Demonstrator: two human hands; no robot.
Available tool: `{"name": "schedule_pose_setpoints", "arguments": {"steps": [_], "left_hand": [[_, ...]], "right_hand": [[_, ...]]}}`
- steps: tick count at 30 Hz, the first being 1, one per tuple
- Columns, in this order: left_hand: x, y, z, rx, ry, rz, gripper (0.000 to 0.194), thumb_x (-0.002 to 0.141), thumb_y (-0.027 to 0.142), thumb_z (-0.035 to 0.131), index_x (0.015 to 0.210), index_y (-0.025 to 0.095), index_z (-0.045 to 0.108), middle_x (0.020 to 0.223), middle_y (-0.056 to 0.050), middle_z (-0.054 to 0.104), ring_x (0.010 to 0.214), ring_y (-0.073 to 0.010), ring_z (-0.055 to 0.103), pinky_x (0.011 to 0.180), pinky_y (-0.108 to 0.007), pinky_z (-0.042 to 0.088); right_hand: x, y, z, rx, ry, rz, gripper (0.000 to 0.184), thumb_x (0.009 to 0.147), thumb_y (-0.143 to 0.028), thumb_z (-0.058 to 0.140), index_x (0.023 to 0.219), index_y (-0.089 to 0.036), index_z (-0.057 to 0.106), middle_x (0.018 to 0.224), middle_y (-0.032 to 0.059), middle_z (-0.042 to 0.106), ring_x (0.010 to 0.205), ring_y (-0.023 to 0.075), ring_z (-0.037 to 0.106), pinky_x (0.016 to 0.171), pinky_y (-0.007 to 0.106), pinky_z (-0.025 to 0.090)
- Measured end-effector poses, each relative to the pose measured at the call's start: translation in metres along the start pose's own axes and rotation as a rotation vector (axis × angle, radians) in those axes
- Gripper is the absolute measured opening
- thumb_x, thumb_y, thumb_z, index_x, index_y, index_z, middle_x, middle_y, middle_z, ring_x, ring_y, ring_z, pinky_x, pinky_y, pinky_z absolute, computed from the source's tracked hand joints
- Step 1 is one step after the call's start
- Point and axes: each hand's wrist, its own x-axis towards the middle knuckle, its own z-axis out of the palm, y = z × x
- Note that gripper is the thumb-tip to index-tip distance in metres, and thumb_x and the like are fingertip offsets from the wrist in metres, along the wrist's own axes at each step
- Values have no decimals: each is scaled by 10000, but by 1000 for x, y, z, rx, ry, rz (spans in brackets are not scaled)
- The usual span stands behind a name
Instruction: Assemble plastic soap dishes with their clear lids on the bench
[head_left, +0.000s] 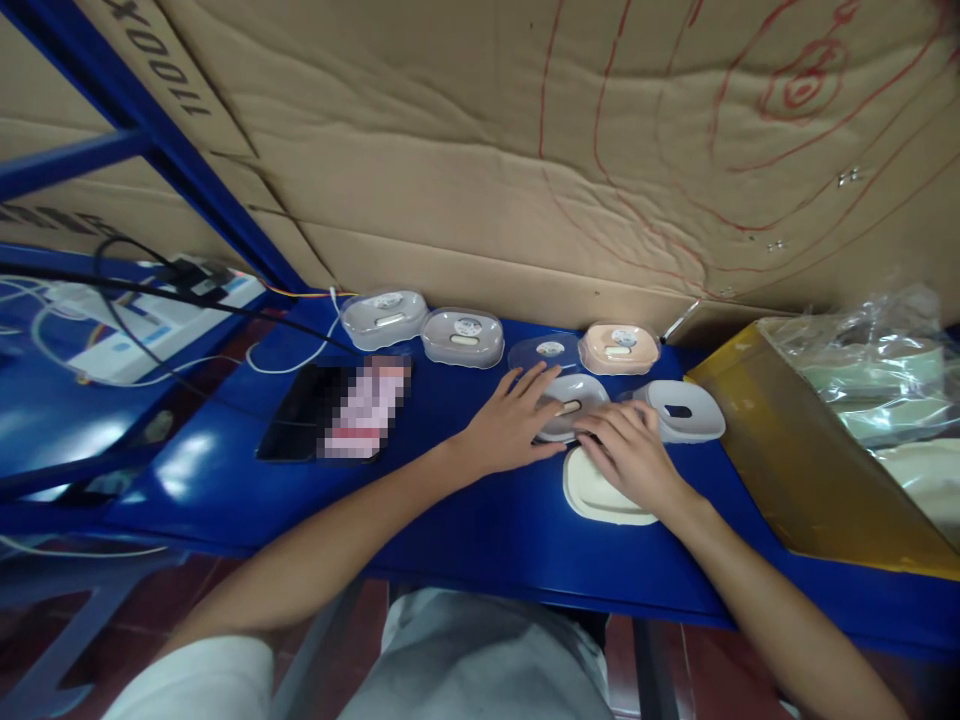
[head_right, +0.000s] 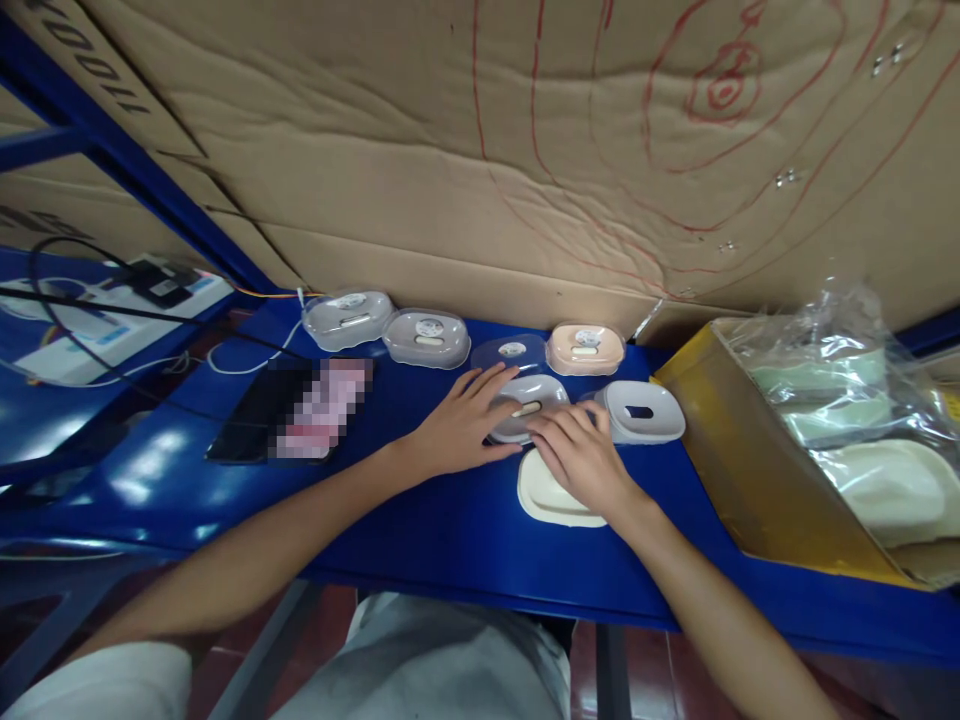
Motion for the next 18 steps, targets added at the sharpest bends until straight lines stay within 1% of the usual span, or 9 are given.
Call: {"name": "schedule_pose_setpoints", "arguments": {"steps": [2, 4, 7, 9, 12, 13, 15, 18], "left_hand": [[1, -4, 1, -29, -15, -32, 496, 1012, 469, 729, 1400, 162, 683, 1690, -230, 450, 1575, -424, 425, 1261, -619, 360], [2, -8, 1, -65, -19, -46, 438, 1059, 481, 656, 1367, 173, 706, 1620, -200, 547, 1529, -403, 484, 1234, -609, 391], [4, -11, 0, -94, -1, -55, 388, 1089, 489, 596, 1297, 192, 735, 1523, -161, 635, 1497, -385, 514, 1208, -604, 407], [5, -10, 0, -100, 30, -74, 377, 1089, 479, 587, 1281, 190, 735, 1526, -168, 622, 1481, -376, 525, 1199, -593, 414], [5, -8, -2, -85, 80, -107, 377, 1098, 462, 548, 1287, 185, 720, 1552, -184, 582, 1489, -377, 506, 1203, -594, 402], [6, -8, -3, -76, 93, -114, 384, 1106, 459, 527, 1293, 181, 715, 1556, -188, 574, 1489, -378, 503, 1203, -596, 396], [6, -8, -6, -59, 119, -131, 399, 1122, 457, 486, 1299, 176, 708, 1555, -192, 570, 1470, -376, 517, 1207, -601, 382], [6, -11, -10, -26, 150, -153, 417, 1138, 450, 445, 1309, 172, 705, 1547, -188, 578, 1424, -368, 553, 1204, -590, 379]], "right_hand": [[0, 6, -4, -17, 13, 32, 220, 1101, -222, 555, 1301, -250, 643, 1233, 86, 792, 1160, 272, 704, 1077, 476, 377], [1, 17, -8, -49, 25, 98, 282, 1100, -245, 540, 1368, -247, 629, 1311, 107, 777, 1229, 300, 693, 1098, 497, 372], [12, 45, -11, -92, 2, 202, 406, 1098, -279, 502, 1494, -218, 566, 1487, 163, 692, 1376, 349, 627, 1128, 544, 379], [26, 69, -11, -93, -81, 253, 494, 1081, -312, 527, 1561, -194, 514, 1595, 197, 602, 1487, 377, 538, 1165, 584, 372], [50, 103, -7, -47, -292, 365, 714, 970, -350, 705, 1625, -198, 465, 1737, 220, 418, 1619, 440, 349, 1227, 685, 303], [57, 113, -6, -33, -318, 383, 756, 935, -358, 748, 1624, -203, 476, 1740, 224, 411, 1619, 458, 342, 1225, 712, 301], [67, 125, -4, 1, -341, 400, 775, 899, -373, 788, 1608, -225, 514, 1713, 216, 458, 1591, 463, 396, 1217, 725, 326], [72, 130, -12, 63, -344, 400, 710, 880, -430, 813, 1541, -269, 606, 1636, 157, 576, 1527, 433, 501, 1227, 677, 373]]}}
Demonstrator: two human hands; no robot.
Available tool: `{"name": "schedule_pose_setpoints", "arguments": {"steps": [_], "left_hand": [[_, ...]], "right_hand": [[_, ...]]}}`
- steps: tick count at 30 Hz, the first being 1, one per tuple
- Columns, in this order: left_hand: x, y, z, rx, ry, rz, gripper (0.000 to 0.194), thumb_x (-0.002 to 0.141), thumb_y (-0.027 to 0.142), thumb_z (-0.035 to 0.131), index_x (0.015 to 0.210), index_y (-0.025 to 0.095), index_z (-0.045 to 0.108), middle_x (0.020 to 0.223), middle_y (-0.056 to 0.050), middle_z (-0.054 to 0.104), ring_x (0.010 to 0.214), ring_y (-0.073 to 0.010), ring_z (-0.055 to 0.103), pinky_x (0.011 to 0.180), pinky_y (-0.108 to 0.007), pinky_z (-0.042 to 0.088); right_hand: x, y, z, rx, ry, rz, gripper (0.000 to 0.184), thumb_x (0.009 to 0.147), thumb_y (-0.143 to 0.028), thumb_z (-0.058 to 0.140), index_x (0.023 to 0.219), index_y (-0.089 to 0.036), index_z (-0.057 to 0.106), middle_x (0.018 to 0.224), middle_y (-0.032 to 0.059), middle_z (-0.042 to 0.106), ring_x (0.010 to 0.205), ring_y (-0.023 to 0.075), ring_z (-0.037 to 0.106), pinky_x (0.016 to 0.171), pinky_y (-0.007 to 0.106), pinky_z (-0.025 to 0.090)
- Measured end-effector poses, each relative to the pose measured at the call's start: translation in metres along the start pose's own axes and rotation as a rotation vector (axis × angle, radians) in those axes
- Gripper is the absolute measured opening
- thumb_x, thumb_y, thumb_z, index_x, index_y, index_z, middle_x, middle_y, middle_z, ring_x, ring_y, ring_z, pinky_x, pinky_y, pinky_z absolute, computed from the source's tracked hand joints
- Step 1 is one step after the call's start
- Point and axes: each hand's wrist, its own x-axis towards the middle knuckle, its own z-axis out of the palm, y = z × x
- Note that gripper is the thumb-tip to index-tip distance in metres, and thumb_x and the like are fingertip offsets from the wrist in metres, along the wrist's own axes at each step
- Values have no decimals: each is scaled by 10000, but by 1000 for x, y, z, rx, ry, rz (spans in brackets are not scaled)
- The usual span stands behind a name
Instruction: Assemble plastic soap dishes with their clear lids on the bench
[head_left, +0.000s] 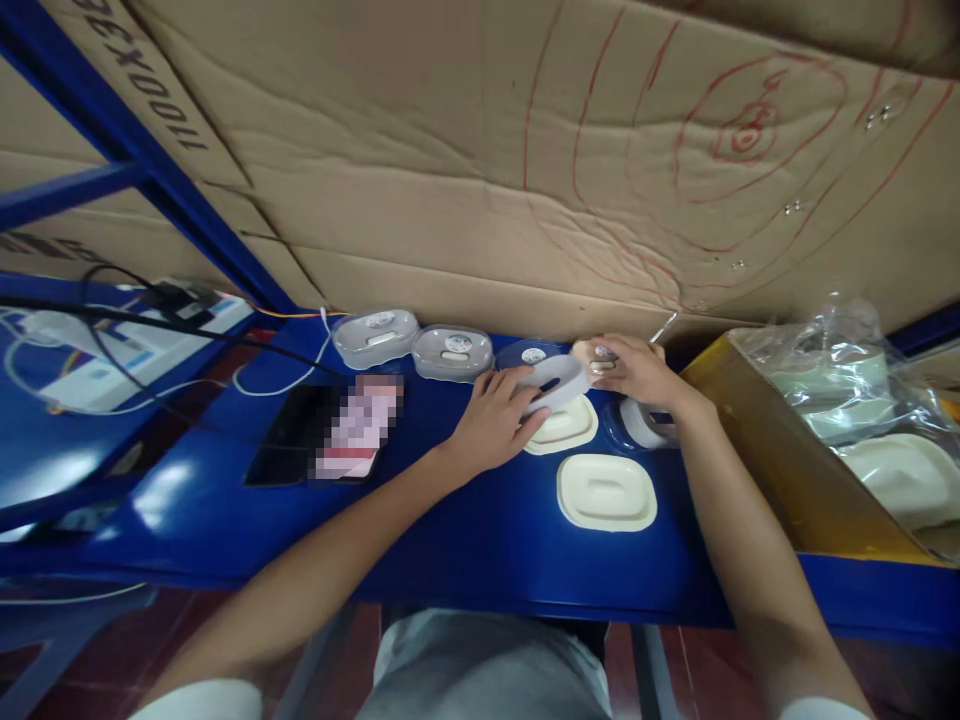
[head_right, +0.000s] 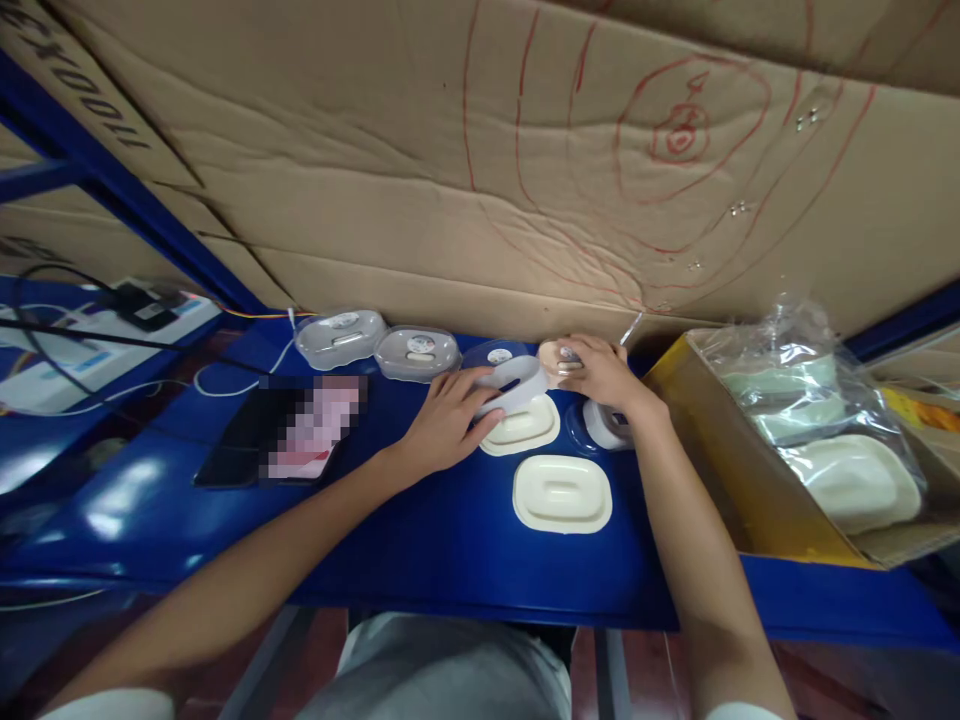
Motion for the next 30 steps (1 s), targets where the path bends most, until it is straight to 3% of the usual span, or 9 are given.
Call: {"name": "schedule_pose_setpoints", "arguments": {"steps": [6, 10, 14, 19, 22, 26, 30], "left_hand": [[-1, -7, 3, 71, 51, -31, 484, 1154, 487, 391, 1370, 170, 687, 1532, -185, 586, 1337, -360, 597, 1152, -554, 423], [0, -6, 8, 89, 66, -42, 481, 1156, 489, 396, 1357, 167, 692, 1544, -188, 570, 1347, -360, 598, 1150, -539, 436], [1, -3, 11, 115, 32, -69, 466, 1157, 460, 396, 1419, 172, 654, 1566, -193, 544, 1348, -369, 593, 1133, -544, 458], [0, 2, 12, 113, 4, -73, 426, 1153, 417, 413, 1462, 203, 612, 1579, -176, 534, 1367, -361, 573, 1150, -544, 457], [0, 5, 9, 108, 17, -79, 401, 1153, 393, 417, 1455, 210, 608, 1580, -166, 536, 1349, -350, 590, 1140, -528, 466], [1, 4, 5, 80, 50, -89, 397, 1165, 363, 374, 1432, 179, 604, 1562, -174, 557, 1330, -340, 609, 1116, -511, 479], [1, 0, 5, 53, 70, -103, 384, 1171, 338, 343, 1408, 172, 596, 1533, -168, 577, 1336, -324, 609, 1121, -494, 483]], "right_hand": [[-24, 3, -35, 146, -100, 4, 626, 977, -634, 675, 1513, -312, 640, 1499, 44, 714, 1334, 329, 698, 1147, 493, 545], [-27, 9, -43, 100, -26, 51, 473, 1047, -491, 568, 1458, -284, 675, 1483, 53, 724, 1331, 298, 704, 1145, 458, 546], [-22, -1, -40, -14, 31, 69, 386, 1009, -324, 571, 1351, -224, 721, 1407, 123, 756, 1310, 356, 699, 1138, 545, 507], [-25, -38, -24, -39, -91, -1, 272, 997, -462, 652, 1142, -260, 761, 1161, 88, 820, 1072, 303, 765, 926, 393, 559], [-26, -51, -7, -60, -173, -3, 355, 957, -489, 712, 1234, -267, 724, 1217, 102, 806, 1116, 326, 757, 906, 389, 555], [-22, -52, 6, -90, -219, 31, 431, 971, -470, 673, 1279, -170, 678, 1365, 226, 735, 1199, 415, 724, 931, 470, 556], [-23, -43, -5, -40, -261, 10, 434, 1050, -520, 533, 1316, -208, 676, 1351, 171, 760, 1189, 361, 740, 964, 440, 564]]}}
